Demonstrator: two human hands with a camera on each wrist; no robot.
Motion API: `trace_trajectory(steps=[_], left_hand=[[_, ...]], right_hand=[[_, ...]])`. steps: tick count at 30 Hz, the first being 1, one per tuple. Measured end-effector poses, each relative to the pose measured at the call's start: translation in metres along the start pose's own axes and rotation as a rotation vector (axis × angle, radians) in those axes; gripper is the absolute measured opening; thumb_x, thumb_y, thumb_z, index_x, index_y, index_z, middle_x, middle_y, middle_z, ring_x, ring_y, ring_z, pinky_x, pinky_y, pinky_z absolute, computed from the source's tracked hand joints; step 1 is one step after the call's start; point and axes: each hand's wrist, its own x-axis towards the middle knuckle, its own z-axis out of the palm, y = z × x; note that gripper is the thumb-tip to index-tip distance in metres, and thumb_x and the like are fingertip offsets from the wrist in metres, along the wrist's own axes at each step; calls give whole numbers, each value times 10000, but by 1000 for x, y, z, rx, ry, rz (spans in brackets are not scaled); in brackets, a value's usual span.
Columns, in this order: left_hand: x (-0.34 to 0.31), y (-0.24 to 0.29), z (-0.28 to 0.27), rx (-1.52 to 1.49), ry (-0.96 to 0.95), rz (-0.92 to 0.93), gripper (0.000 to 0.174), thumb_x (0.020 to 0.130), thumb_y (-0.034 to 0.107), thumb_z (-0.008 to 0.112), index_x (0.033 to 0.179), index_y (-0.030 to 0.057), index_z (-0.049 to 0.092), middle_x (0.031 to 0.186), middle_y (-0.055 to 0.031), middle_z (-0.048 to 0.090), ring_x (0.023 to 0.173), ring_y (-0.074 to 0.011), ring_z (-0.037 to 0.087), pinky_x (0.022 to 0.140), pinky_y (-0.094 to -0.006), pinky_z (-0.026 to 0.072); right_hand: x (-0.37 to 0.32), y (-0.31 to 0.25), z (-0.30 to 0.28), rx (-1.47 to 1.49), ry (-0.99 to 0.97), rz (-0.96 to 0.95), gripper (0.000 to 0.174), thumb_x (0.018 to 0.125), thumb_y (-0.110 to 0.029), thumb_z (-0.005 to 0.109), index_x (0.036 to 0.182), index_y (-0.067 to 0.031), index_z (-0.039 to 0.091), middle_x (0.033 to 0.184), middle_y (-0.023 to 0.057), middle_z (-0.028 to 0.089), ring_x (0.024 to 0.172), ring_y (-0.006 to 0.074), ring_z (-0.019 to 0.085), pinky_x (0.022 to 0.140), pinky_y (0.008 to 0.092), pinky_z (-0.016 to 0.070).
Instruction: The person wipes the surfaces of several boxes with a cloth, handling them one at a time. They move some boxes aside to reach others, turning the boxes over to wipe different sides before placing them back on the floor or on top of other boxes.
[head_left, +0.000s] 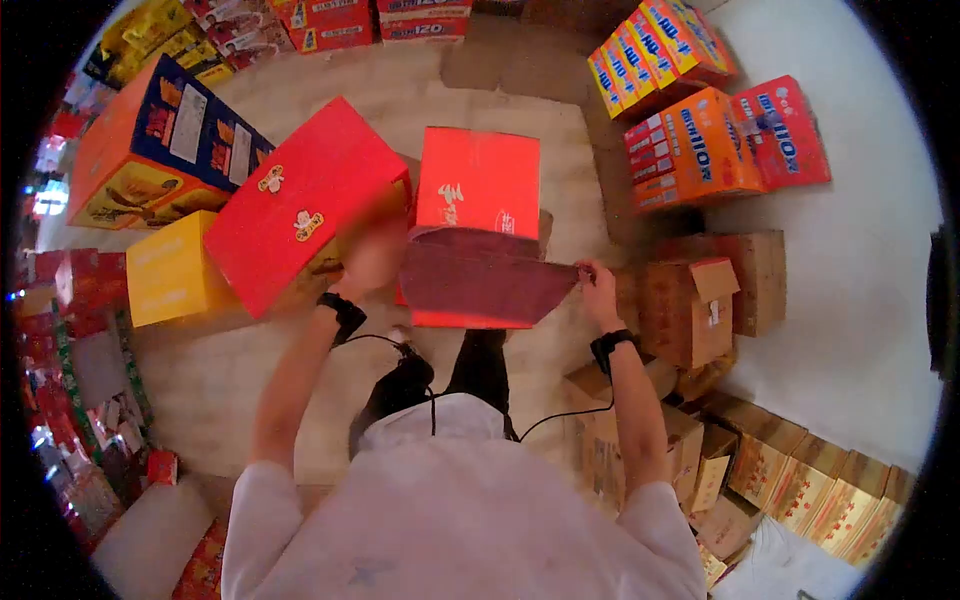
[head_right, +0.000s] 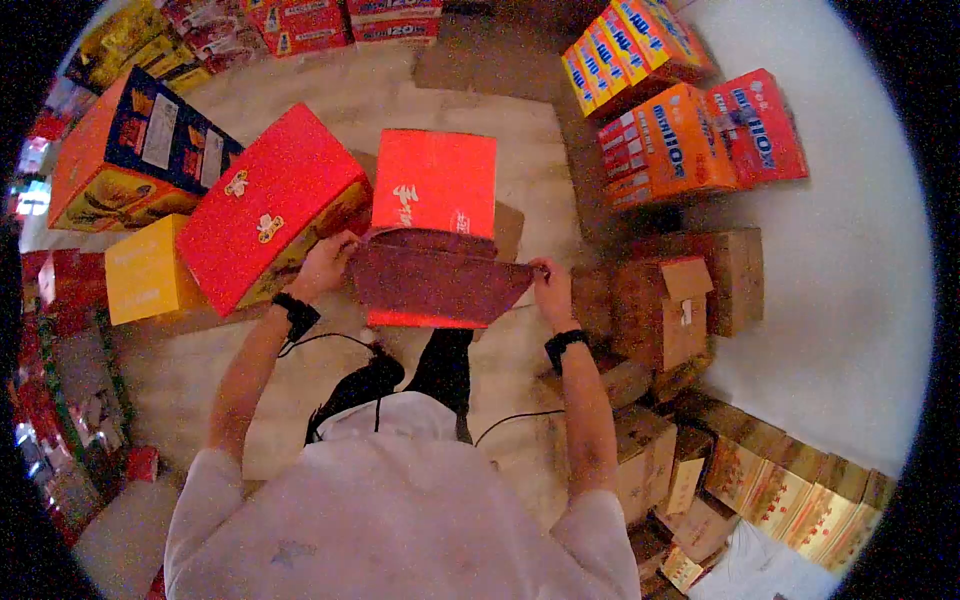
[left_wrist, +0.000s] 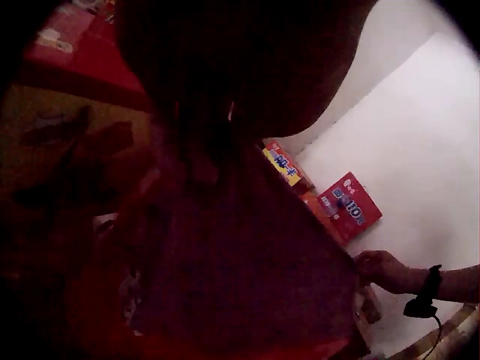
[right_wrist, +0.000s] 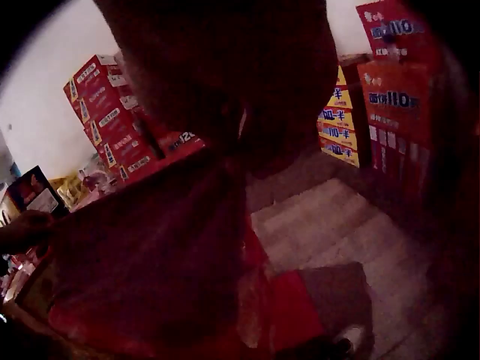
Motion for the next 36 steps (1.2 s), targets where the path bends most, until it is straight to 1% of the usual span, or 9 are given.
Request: trace_trajectory(steps=[2, 12, 14, 21, 24, 28, 30, 34, 36], left_hand=[[25, 37, -25, -117, -101, -360, 183, 958, 162, 505, 1034, 14, 582, 957, -227, 639, 901, -431, 597, 774, -459, 473], [54, 28, 9, -12, -103, -478, 176, 914, 178, 548, 975, 27, 617, 942, -206, 634, 920, -396, 591, 760, -451, 476], [65, 34, 4, 3, -195, -620, 302, 862, 186, 656, 1093, 0, 599, 1007, -189, 645, 954, -386, 618, 807, -449, 493], [81, 52, 12, 103, -171, -455, 281, 802, 162, 642, 1048, 48, 569, 1000, -204, 574, 964, -413, 572, 798, -455, 486], [83, 48, 16, 279, -325, -362, 377, 805, 148, 624, 1147, 68, 487, 1035, -228, 549, 928, -441, 567, 759, -494, 481], [72, 35, 24, 192, -350, -322, 391, 811, 164, 617, 1154, 65, 457, 1048, -232, 553, 951, -446, 570, 771, -501, 483], [65, 37, 22, 262, -323, -284, 334, 817, 165, 605, 1104, 48, 481, 1037, -225, 577, 975, -440, 570, 790, -508, 481], [37, 43, 10, 161, -301, -201, 291, 816, 165, 601, 1058, 32, 509, 1000, -215, 585, 980, -437, 573, 808, -518, 475], [8, 39, 6, -31, -196, 0, 239, 798, 155, 616, 994, 39, 546, 936, -202, 577, 962, -413, 572, 801, -493, 469]], right_hand=[[20, 11, 5, 20, -33, 50, 128, 913, -27, 554, 1002, -22, 646, 834, 60, 656, 702, 119, 570, 639, 280, 474], [66, 55, 28, 223, -196, 92, 158, 850, -35, 594, 998, -14, 646, 867, 83, 647, 770, 170, 599, 727, 295, 481], [71, 62, 35, 244, -257, 44, 198, 823, -36, 616, 1019, -17, 642, 903, 113, 663, 834, 218, 625, 777, 322, 492], [83, 24, 36, 452, -602, 2, 268, 722, -48, 695, 964, 3, 592, 895, 106, 626, 830, 231, 607, 772, 334, 485], [80, 6, 26, 311, -577, 84, 401, 757, -68, 691, 1143, -37, 585, 977, 159, 659, 955, 284, 634, 861, 373, 492], [51, 33, 45, 256, -401, 29, 434, 769, -83, 702, 1174, -30, 556, 981, 156, 661, 939, 292, 638, 845, 387, 496], [24, 18, 39, 387, -168, 96, 271, 776, -32, 716, 1004, 3, 575, 783, 72, 599, 797, 180, 612, 714, 325, 500], [-39, 17, 42, 229, -136, 89, 356, 790, -50, 733, 1094, -27, 548, 777, 54, 607, 740, 145, 597, 680, 310, 497], [-80, -11, 42, 175, -110, 82, 351, 789, -54, 733, 1084, -31, 544, 772, 56, 598, 728, 146, 589, 676, 306, 492]])
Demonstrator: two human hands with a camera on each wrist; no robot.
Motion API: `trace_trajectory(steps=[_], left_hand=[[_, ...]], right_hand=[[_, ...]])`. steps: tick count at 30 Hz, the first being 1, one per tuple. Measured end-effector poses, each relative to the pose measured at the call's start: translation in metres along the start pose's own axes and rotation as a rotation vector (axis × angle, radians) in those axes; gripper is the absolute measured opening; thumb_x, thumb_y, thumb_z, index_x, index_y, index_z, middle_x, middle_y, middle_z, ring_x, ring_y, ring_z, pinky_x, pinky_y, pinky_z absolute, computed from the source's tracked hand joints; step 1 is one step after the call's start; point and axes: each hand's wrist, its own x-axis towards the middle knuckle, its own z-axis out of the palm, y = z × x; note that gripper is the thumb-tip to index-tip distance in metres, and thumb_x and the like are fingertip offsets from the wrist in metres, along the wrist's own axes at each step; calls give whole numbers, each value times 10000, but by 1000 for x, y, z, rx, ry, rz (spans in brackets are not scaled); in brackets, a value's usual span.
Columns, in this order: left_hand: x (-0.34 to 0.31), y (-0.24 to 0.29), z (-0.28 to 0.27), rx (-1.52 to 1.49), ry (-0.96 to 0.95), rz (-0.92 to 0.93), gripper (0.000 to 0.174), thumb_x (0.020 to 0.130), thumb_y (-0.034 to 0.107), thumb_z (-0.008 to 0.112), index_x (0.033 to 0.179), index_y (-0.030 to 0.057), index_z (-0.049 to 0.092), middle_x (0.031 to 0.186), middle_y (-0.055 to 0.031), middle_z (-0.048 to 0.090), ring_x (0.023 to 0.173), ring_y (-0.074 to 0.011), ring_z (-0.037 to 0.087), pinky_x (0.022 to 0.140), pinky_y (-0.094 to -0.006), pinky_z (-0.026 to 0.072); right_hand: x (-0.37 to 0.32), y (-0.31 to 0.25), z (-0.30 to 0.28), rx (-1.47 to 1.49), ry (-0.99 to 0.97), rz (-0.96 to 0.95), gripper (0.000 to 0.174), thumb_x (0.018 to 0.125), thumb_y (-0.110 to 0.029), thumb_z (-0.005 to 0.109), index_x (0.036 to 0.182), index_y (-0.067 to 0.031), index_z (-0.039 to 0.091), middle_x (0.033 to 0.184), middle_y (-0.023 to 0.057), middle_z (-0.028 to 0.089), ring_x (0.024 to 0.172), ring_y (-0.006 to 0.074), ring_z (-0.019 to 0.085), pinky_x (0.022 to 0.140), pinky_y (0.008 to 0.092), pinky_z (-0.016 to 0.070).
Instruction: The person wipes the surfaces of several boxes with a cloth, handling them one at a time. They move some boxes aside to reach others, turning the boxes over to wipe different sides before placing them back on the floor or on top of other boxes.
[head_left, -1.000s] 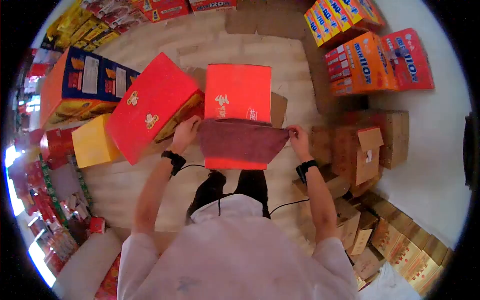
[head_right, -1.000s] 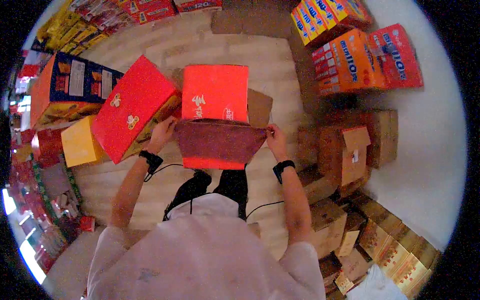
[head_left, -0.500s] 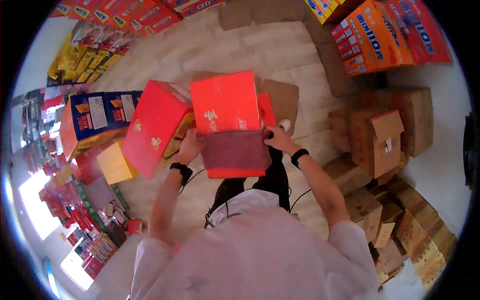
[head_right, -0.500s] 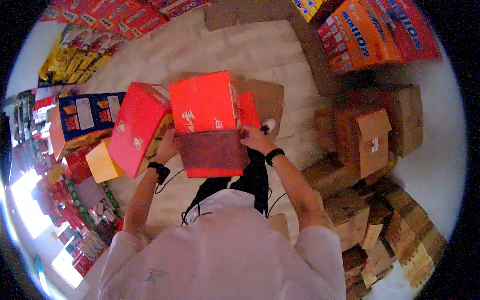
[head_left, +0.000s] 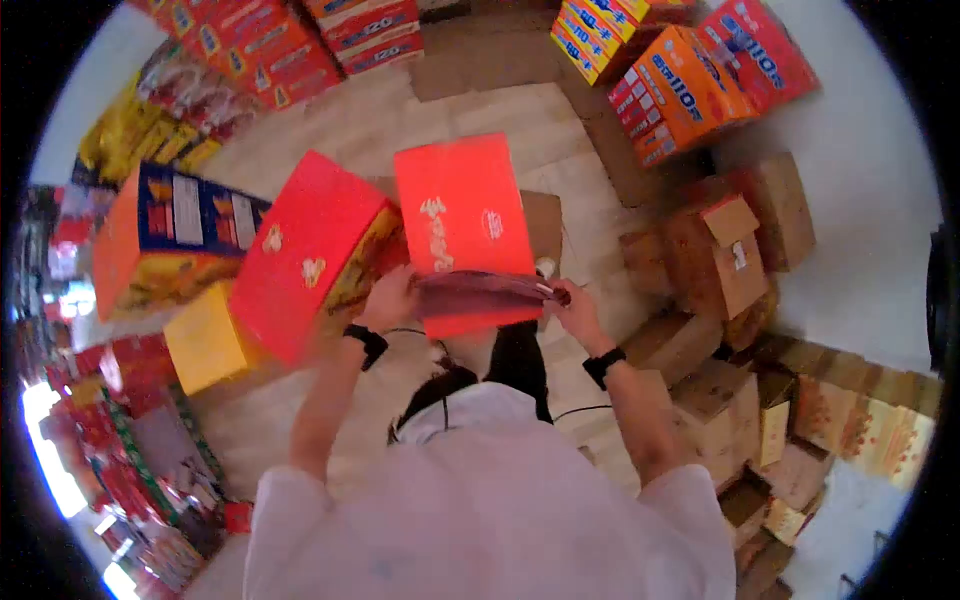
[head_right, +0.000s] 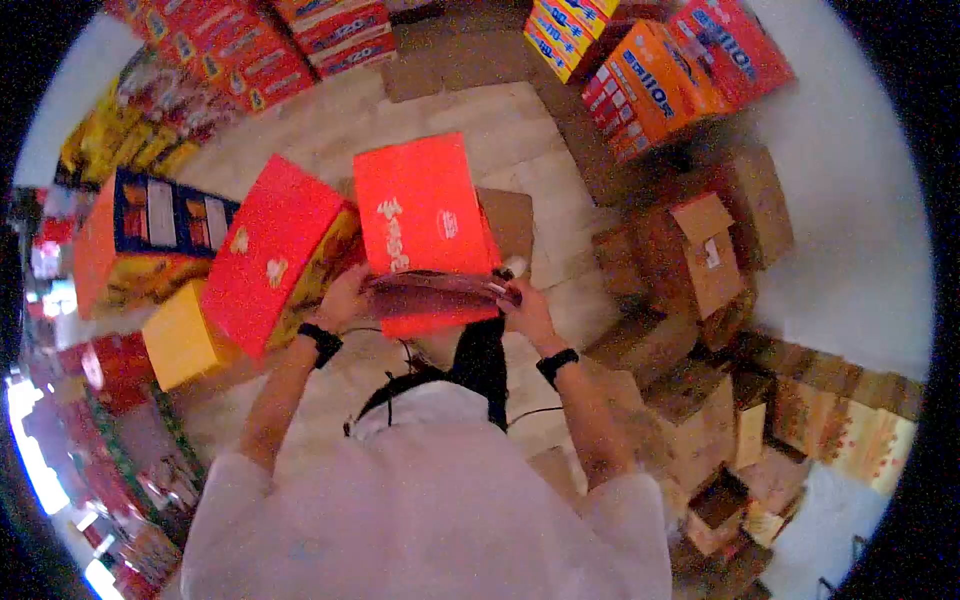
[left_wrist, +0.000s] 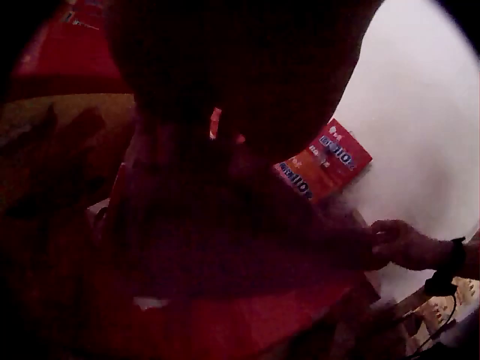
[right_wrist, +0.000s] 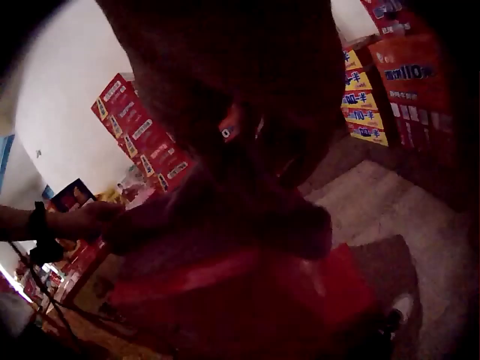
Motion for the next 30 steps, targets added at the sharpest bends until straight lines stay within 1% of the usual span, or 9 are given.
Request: trace_trajectory(steps=[4, 8, 11, 15, 16, 18, 20, 26, 30], left_hand=[[-74, -1, -9, -55, -79, -55, 206, 721, 140, 700, 856, 44, 577, 864, -154, 549, 862, -329, 540, 743, -412, 434], [-159, -3, -15, -164, -206, -3, 250, 749, 196, 734, 889, 60, 577, 900, -146, 567, 873, -316, 549, 738, -405, 437], [-205, 4, -16, -442, -456, -200, 229, 806, 219, 715, 938, 83, 586, 923, -141, 612, 868, -283, 586, 731, -407, 450], [-201, -8, -11, -482, -479, -204, 194, 828, 163, 639, 994, 68, 610, 910, -122, 649, 849, -244, 600, 738, -393, 463], [-184, 4, -35, -410, -512, -215, 188, 826, 132, 618, 998, 55, 620, 894, -114, 656, 848, -223, 599, 747, -382, 471], [-156, 5, -47, -225, -84, 30, 202, 825, 136, 623, 997, 32, 610, 926, -121, 652, 848, -273, 605, 754, -393, 480], [-125, 17, -72, -57, 468, 378, 200, 806, 137, 641, 971, 31, 605, 919, -126, 631, 836, -306, 593, 737, -408, 481], [-61, 84, -171, -300, 286, 5, 235, 799, 133, 696, 1014, 83, 616, 954, -112, 589, 983, -271, 570, 854, -407, 462], [-42, 77, -142, 12, 481, 137, 202, 796, 130, 683, 976, 79, 606, 901, -117, 573, 872, -300, 572, 771, -426, 473]], right_hand=[[-80, -21, 13, 20, 24, -41, 263, 802, -84, 734, 1008, -42, 575, 756, 30, 583, 691, 137, 555, 660, 296, 473], [-127, -48, -12, -90, -439, 168, 156, 806, -19, 695, 961, -15, 675, 803, -14, 629, 761, 73, 560, 711, 254, 481], [-129, -49, -19, 38, -614, 279, 159, 810, -3, 674, 968, -15, 676, 829, -1, 645, 793, 79, 578, 740, 250, 485], [-93, -59, -30, -36, -669, 357, 177, 813, 1, 659, 989, -15, 679, 871, 14, 665, 830, 97, 601, 768, 251, 491], [-81, -59, -31, -86, -598, 248, 178, 815, 5, 650, 991, -12, 675, 885, 23, 670, 839, 105, 609, 775, 256, 494], [-57, -88, -40, -407, -411, -56, 151, 819, 16, 645, 968, -3, 659, 895, 43, 673, 855, 121, 618, 786, 273, 498], [-22, -97, -63, -343, -267, -196, 150, 810, -27, 672, 959, -11, 651, 880, 61, 660, 844, 160, 619, 785, 301, 494], [38, -159, -107, -400, 267, -559, 199, 774, -12, 725, 952, -18, 636, 1032, 99, 600, 1012, 260, 574, 903, 364, 443], [75, -121, -96, -158, 305, -463, 231, 778, -3, 695, 1001, -33, 638, 1074, 111, 587, 1054, 292, 560, 954, 384, 423]])
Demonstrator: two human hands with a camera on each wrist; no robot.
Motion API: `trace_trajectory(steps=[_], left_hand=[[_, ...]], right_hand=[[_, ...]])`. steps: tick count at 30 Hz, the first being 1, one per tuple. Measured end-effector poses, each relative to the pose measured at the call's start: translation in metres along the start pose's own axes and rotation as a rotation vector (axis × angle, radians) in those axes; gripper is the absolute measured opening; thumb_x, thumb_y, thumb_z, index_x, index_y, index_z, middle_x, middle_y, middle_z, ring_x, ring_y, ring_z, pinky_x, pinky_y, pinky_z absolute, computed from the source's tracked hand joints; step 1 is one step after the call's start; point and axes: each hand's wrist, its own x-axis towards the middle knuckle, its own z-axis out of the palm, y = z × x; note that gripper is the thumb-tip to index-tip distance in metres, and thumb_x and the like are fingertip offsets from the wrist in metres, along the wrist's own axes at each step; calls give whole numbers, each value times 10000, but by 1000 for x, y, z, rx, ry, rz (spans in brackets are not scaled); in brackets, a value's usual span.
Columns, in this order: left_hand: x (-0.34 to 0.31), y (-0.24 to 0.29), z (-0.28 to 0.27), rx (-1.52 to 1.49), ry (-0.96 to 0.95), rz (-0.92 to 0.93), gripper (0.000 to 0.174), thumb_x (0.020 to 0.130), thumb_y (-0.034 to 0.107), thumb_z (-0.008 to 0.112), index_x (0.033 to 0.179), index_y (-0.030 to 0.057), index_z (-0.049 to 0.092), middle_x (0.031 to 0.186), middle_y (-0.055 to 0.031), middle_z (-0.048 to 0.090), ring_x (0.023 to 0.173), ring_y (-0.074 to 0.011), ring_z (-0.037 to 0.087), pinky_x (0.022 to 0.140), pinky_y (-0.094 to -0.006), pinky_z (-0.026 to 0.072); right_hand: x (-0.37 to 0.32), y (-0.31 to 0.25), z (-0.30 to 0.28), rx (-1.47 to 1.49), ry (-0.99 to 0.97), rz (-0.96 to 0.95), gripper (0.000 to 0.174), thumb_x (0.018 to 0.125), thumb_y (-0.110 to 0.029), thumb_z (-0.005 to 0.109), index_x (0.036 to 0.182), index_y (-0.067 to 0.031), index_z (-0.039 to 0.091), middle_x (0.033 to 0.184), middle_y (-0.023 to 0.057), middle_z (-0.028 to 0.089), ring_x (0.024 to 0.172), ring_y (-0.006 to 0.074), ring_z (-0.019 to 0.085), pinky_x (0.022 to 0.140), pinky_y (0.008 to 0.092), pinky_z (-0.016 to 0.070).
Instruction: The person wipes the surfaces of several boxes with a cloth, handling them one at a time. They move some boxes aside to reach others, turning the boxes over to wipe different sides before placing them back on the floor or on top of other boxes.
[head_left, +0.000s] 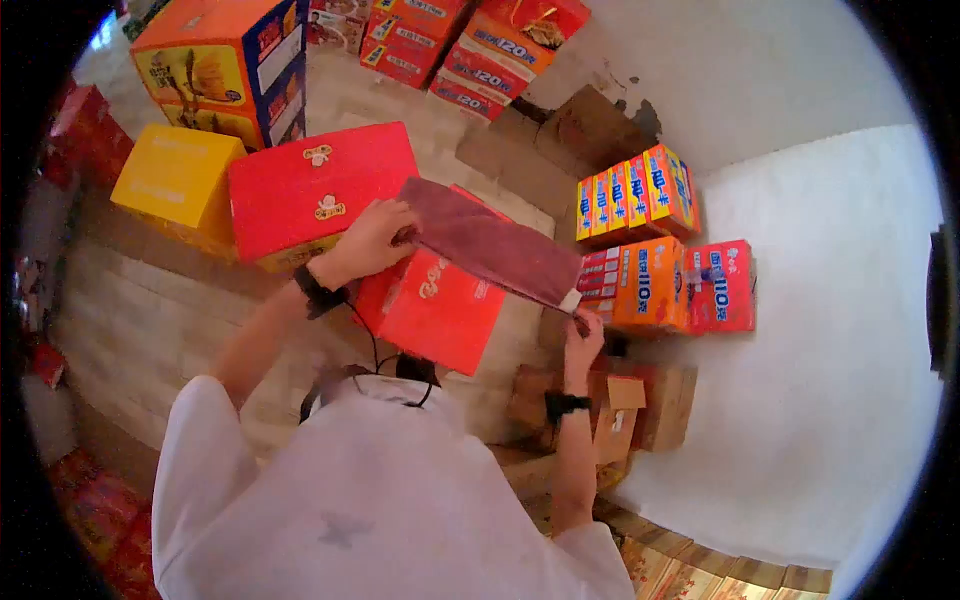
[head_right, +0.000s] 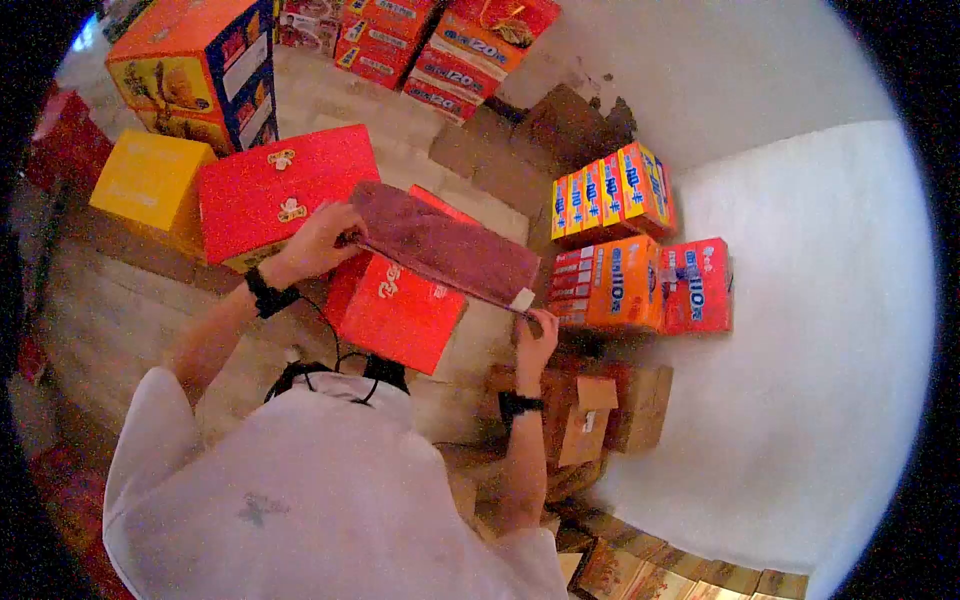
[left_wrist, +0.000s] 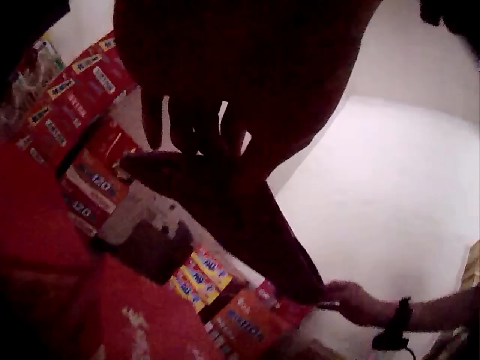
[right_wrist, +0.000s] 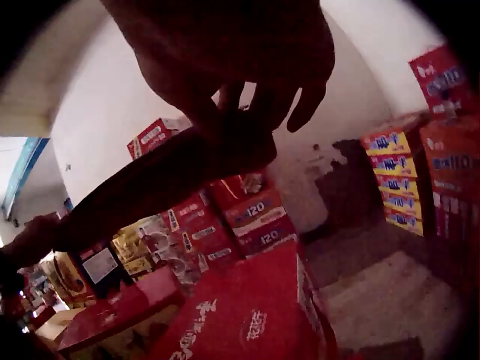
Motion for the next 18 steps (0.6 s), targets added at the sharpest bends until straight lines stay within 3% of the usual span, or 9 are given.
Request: trace_trajectory(steps=[2, 3, 5, 6, 8, 11, 12, 15, 18], left_hand=[[-18, -19, 41, 151, 20, 29, 160, 750, 98, 652, 896, 57, 598, 863, -139, 594, 854, -345, 588, 747, -457, 479], [-37, -31, 63, 155, -175, -25, 185, 749, 120, 652, 914, 54, 603, 865, -148, 600, 858, -354, 595, 739, -471, 483], [-73, -42, 90, 86, -479, -125, 226, 768, 173, 637, 958, 54, 611, 860, -160, 608, 884, -366, 604, 748, -484, 490], [-83, -45, 96, 11, -587, -178, 244, 788, 204, 623, 983, 57, 615, 852, -164, 610, 906, -369, 605, 765, -481, 494], [-95, -60, 113, 8, -542, -191, 267, 809, 229, 613, 1019, 65, 614, 893, -172, 607, 911, -374, 604, 781, -475, 496], [-102, -68, 114, 25, -495, -307, 303, 842, 257, 596, 1085, 76, 603, 986, -189, 591, 929, -381, 601, 812, -467, 495], [-98, -72, 117, 49, -474, -413, 317, 856, 261, 589, 1115, 79, 592, 1040, -197, 578, 942, -383, 598, 826, -466, 492], [-94, -89, 128, 5, -373, -412, 356, 861, 246, 590, 1177, 84, 565, 1120, -206, 551, 989, -389, 583, 843, -468, 484], [-81, -111, 154, -105, -232, -436, 380, 862, 217, 595, 1213, 81, 541, 1141, -216, 553, 1046, -403, 560, 868, -469, 476]], right_hand=[[-11, 41, 27, -107, -6, -26, 242, 784, -13, 681, 1022, -29, 642, 1076, 118, 595, 1051, 286, 568, 946, 387, 433], [-20, 55, 39, -217, -14, -71, 256, 789, -24, 667, 1044, -26, 646, 1078, 125, 603, 1049, 280, 575, 938, 390, 443], [-52, 58, 63, -114, -23, 164, 299, 822, 2, 609, 1121, -7, 622, 1009, 96, 636, 878, 164, 603, 788, 293, 479], [-67, 75, 72, -111, -23, 167, 299, 822, 2, 609, 1121, -7, 622, 1009, 96, 636, 878, 164, 603, 788, 293, 479], [-101, 116, 96, -5, -219, 352, 282, 846, -40, 619, 1124, 4, 621, 979, 98, 668, 868, 167, 616, 786, 291, 483], [-136, 29, 107, 133, -340, 477, 245, 880, -109, 621, 1095, 5, 640, 952, 72, 685, 863, 146, 617, 778, 287, 486], [-145, 36, 117, 128, -347, 493, 245, 880, -109, 621, 1095, 5, 640, 952, 72, 685, 863, 146, 617, 778, 287, 486], [-166, 31, 142, 264, -495, 530, 266, 880, -137, 644, 1105, 5, 653, 951, 86, 690, 813, 165, 637, 736, 290, 507], [-166, 8, 165, 488, -498, 778, 213, 917, -198, 611, 1033, -36, 685, 940, 71, 699, 822, 136, 652, 712, 283, 496]])
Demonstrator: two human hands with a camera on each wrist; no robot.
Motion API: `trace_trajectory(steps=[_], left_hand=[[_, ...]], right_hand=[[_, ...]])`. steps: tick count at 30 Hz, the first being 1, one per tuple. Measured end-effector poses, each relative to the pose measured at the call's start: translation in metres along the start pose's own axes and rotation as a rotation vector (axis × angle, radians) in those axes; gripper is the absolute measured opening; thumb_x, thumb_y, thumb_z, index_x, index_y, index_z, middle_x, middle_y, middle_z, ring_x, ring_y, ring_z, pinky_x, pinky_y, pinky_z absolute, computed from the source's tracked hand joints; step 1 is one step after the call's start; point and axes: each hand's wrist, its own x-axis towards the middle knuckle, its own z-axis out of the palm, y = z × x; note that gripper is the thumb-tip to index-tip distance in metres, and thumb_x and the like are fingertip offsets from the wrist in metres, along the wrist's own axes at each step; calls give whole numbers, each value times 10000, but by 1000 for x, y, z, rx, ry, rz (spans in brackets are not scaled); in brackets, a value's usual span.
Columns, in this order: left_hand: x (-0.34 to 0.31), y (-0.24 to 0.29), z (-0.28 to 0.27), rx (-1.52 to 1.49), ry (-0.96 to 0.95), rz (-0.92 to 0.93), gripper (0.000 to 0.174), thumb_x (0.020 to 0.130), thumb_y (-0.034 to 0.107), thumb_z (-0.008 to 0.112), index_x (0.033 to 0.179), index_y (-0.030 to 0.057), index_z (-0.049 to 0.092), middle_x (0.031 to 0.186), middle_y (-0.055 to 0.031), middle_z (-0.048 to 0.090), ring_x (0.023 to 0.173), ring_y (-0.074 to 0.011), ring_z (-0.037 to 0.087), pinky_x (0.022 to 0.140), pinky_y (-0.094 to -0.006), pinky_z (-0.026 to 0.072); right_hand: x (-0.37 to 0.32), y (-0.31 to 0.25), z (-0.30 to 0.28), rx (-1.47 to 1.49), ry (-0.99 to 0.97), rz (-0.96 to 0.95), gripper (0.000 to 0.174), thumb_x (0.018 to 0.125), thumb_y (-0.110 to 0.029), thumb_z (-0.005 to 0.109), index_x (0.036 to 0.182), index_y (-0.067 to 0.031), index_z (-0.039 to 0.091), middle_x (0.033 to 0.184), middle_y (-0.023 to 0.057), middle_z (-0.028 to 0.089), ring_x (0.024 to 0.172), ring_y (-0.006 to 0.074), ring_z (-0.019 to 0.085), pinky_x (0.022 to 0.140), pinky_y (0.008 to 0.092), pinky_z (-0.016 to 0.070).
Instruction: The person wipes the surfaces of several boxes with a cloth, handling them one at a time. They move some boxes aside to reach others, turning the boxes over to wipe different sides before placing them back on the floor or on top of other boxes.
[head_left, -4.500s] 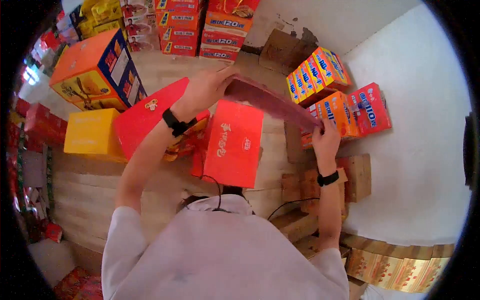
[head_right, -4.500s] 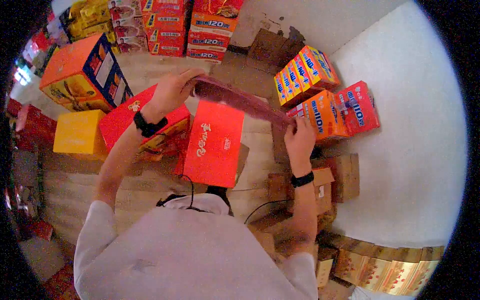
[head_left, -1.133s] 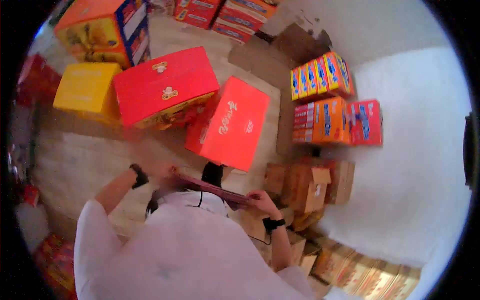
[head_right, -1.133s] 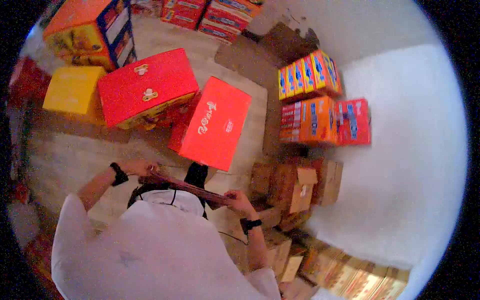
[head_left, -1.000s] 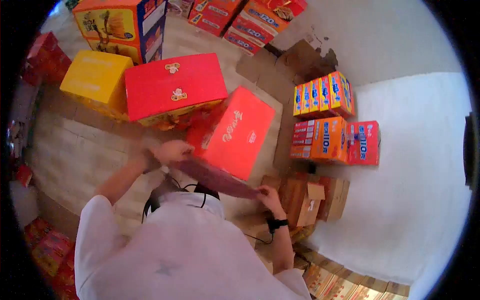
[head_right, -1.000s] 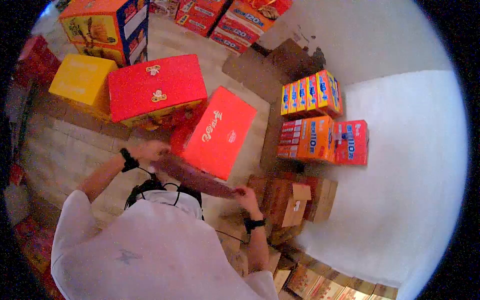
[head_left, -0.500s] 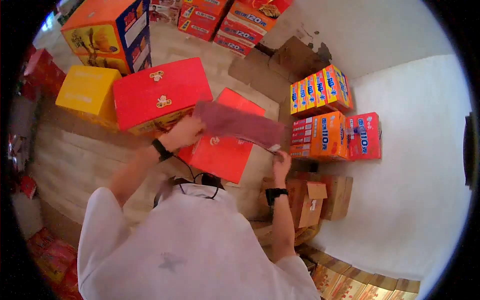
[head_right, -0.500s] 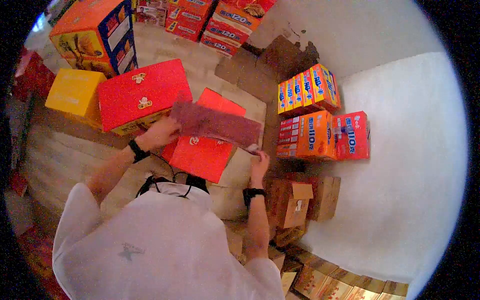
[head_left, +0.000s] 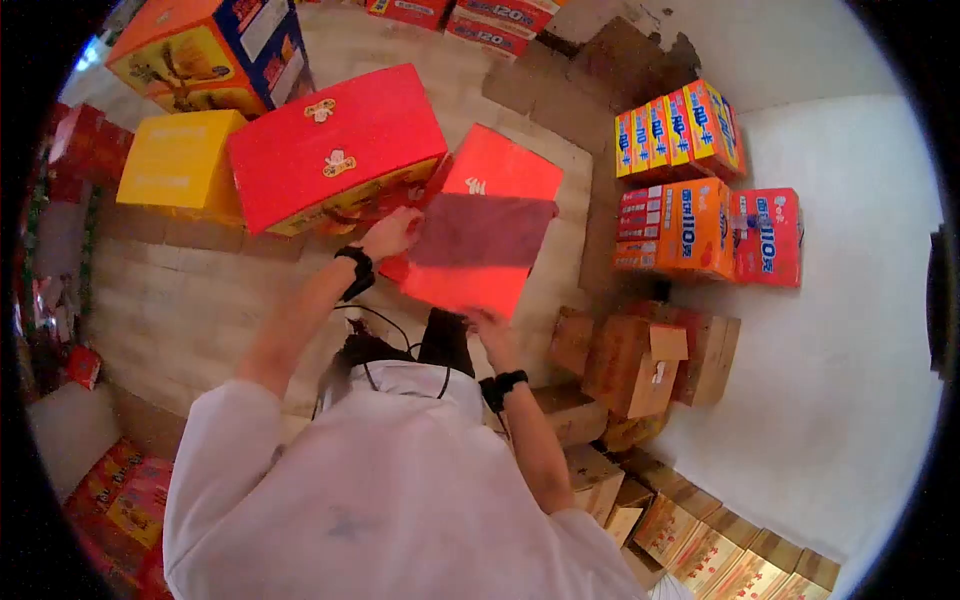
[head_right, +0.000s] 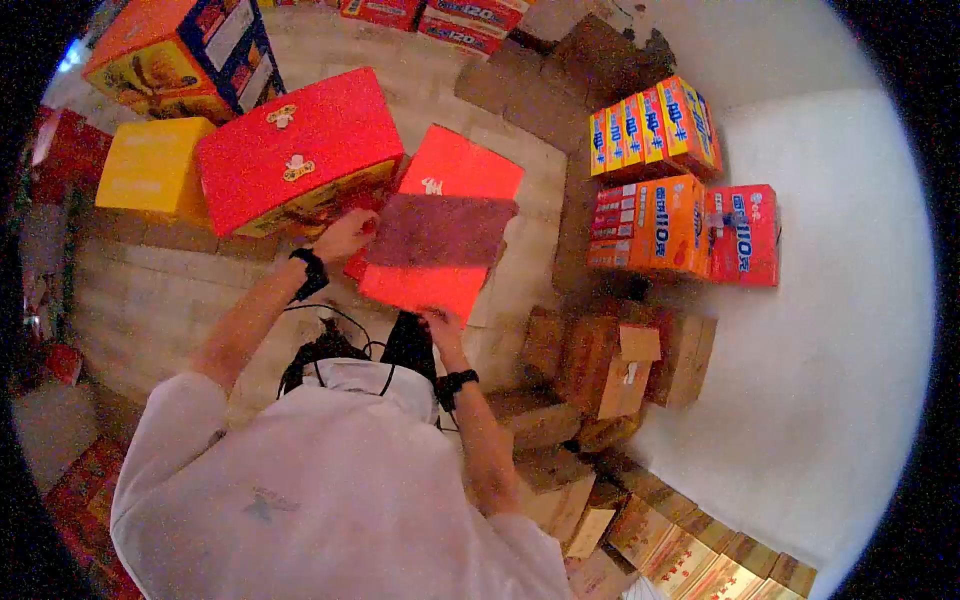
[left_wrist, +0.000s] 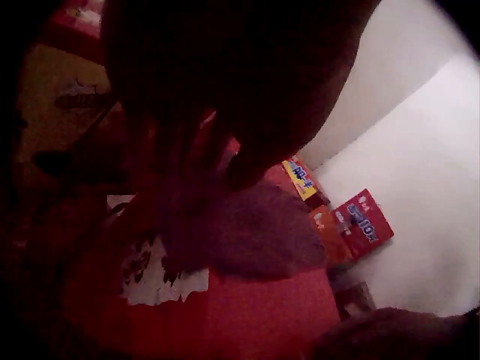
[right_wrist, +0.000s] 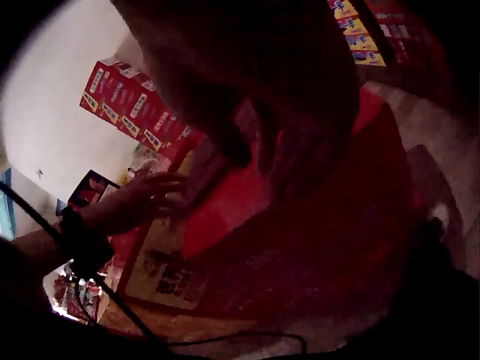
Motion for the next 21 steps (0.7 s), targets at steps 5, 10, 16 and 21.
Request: trace_trajectory(steps=[5, 10, 16, 21], left_hand=[[69, 8, 23, -24, 138, -141, 430, 853, 226, 630, 1222, 32, 522, 1180, -231, 560, 1092, -410, 546, 911, -458, 458], [98, 19, 24, -131, 130, -310, 578, 815, 312, 700, 1255, -3, 497, 1203, -242, 571, 1120, -410, 542, 930, -447, 450], [66, 60, -21, 261, -265, -513, 493, 755, 392, 742, 1085, 34, 661, 1106, -199, 643, 1060, -359, 596, 900, -446, 471], [44, 58, -13, 180, -103, 130, 435, 777, 373, 723, 1023, 18, 670, 887, -192, 680, 875, -371, 645, 763, -448, 501]], right_hand=[[29, -12, 14, 148, -86, 175, 235, 910, -188, 618, 1080, -32, 662, 933, 67, 702, 774, 152, 663, 688, 268, 513], [47, 1, -18, 39, -212, 77, 227, 907, -158, 613, 1063, 2, 651, 898, 94, 695, 750, 166, 669, 642, 280, 528], [70, 28, -44, -5, -194, 27, 221, 920, -142, 610, 1070, 19, 633, 908, 101, 684, 777, 188, 663, 700, 307, 544], [79, -3, -25, -25, -325, 43, 250, 932, -191, 619, 1097, -3, 633, 923, 70, 686, 785, 173, 649, 743, 306, 535]])
